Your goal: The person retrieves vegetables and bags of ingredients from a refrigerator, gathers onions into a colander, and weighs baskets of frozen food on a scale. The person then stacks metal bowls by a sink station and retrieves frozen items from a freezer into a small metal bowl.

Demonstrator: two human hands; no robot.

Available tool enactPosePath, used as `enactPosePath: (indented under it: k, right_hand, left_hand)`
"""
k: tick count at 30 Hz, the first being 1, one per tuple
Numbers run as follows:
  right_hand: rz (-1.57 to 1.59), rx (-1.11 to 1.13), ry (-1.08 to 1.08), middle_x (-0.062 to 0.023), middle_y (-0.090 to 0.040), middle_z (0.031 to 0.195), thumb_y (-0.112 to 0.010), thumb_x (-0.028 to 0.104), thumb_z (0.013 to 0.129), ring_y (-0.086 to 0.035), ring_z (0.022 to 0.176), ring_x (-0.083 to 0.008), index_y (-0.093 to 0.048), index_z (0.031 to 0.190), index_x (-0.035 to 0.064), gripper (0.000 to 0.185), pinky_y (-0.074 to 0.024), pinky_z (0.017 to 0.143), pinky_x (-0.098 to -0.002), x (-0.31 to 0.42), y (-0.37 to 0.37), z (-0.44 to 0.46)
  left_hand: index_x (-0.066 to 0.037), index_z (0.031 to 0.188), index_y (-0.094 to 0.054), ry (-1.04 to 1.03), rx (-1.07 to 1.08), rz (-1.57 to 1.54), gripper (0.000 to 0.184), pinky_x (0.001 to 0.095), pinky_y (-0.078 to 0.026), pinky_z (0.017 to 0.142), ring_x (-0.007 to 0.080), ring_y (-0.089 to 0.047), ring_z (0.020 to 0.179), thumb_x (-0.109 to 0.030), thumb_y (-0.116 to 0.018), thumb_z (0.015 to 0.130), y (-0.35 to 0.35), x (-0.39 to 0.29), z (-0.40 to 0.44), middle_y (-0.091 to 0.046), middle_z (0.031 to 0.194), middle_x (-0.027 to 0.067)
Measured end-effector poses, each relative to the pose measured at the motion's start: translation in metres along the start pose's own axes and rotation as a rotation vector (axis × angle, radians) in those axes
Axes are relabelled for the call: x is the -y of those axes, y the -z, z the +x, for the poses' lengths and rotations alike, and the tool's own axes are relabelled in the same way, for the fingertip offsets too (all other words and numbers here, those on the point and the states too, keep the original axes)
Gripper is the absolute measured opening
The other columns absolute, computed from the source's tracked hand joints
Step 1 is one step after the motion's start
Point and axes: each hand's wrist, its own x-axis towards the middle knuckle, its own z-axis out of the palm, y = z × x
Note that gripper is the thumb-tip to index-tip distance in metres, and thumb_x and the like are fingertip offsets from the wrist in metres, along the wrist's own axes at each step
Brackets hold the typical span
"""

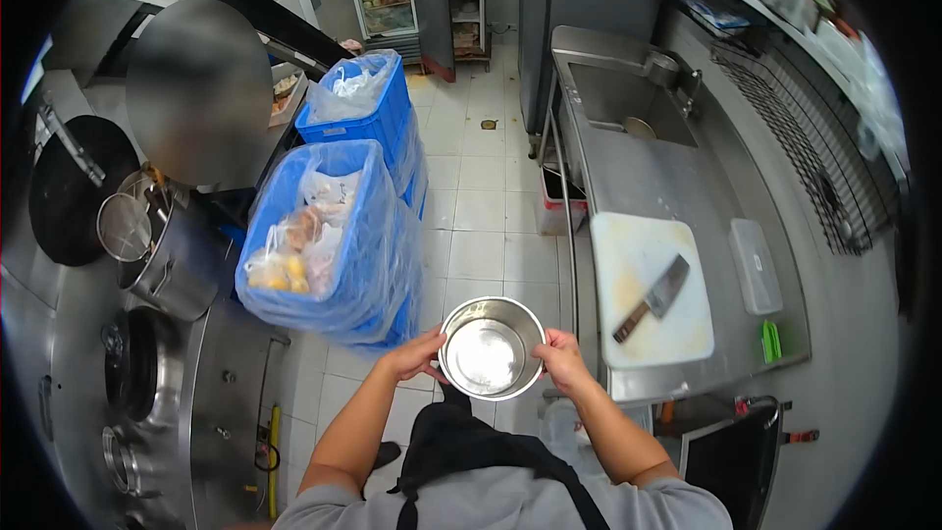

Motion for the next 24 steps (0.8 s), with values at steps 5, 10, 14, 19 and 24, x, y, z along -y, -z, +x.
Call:
enactPosePath:
  k: [5,10,14,19,24]
  right_hand:
    - [-0.045,-0.040,0.075,0.0000,-0.053,0.060,-0.060,-0.002,0.078,-0.050,0.046,-0.0093,-0.049,0.065,0.0095,0.020,-0.0414,0.039,-0.0249,0.061,-0.028,0.110]
    - [0.010,-0.217,0.077,0.0022,-0.053,0.063,-0.064,0.006,0.085,-0.051,0.049,-0.0088,-0.047,0.068,0.0118,0.025,-0.0436,0.041,-0.0250,0.108,-0.014,0.176]
    - [0.052,-0.315,0.053,0.0015,-0.055,0.064,-0.064,0.009,0.087,-0.055,0.051,-0.0090,-0.048,0.072,0.0117,0.022,-0.0481,0.043,-0.0257,0.121,0.012,0.241]
    - [-0.030,-0.324,0.130,0.0000,-0.057,0.064,-0.063,0.007,0.086,-0.055,0.051,-0.0094,-0.052,0.071,0.0100,0.019,-0.0461,0.043,-0.0248,0.169,0.044,0.388]
    - [-0.289,-0.070,0.144,0.0015,-0.049,0.057,-0.060,0.003,0.079,-0.050,0.048,-0.0074,-0.047,0.064,0.0085,0.021,-0.0405,0.042,-0.0242,0.273,0.008,0.567]
  left_hand:
    - [-0.014,0.148,-0.023,0.012,-0.033,0.140,0.083,0.0439,-0.057,0.072,0.0287,-0.054,0.115,-0.037,-0.066,0.081,0.055,-0.101,0.072,-0.043,0.137,0.0149]
    - [-0.014,0.148,-0.024,0.000,0.061,0.274,0.084,0.0436,-0.058,0.070,0.0301,-0.053,0.116,-0.023,-0.063,0.073,0.083,-0.200,0.166,-0.044,0.136,0.0149]
    - [-0.014,0.148,-0.025,0.013,0.193,0.363,0.089,0.0399,-0.057,0.077,0.0248,-0.058,0.107,-0.014,-0.062,0.068,0.102,-0.267,0.252,-0.050,0.128,0.0135]
    - [-0.013,0.147,-0.028,-0.120,0.160,0.480,0.089,0.0394,-0.056,0.075,0.0250,-0.059,0.103,-0.004,-0.062,0.066,0.159,-0.337,0.371,-0.054,0.122,0.0133]
    - [-0.001,0.137,-0.040,0.229,-0.039,0.459,0.060,0.0392,-0.060,0.067,0.0289,-0.066,0.091,-0.005,-0.058,0.080,0.237,-0.436,0.410,-0.060,0.114,0.0179]
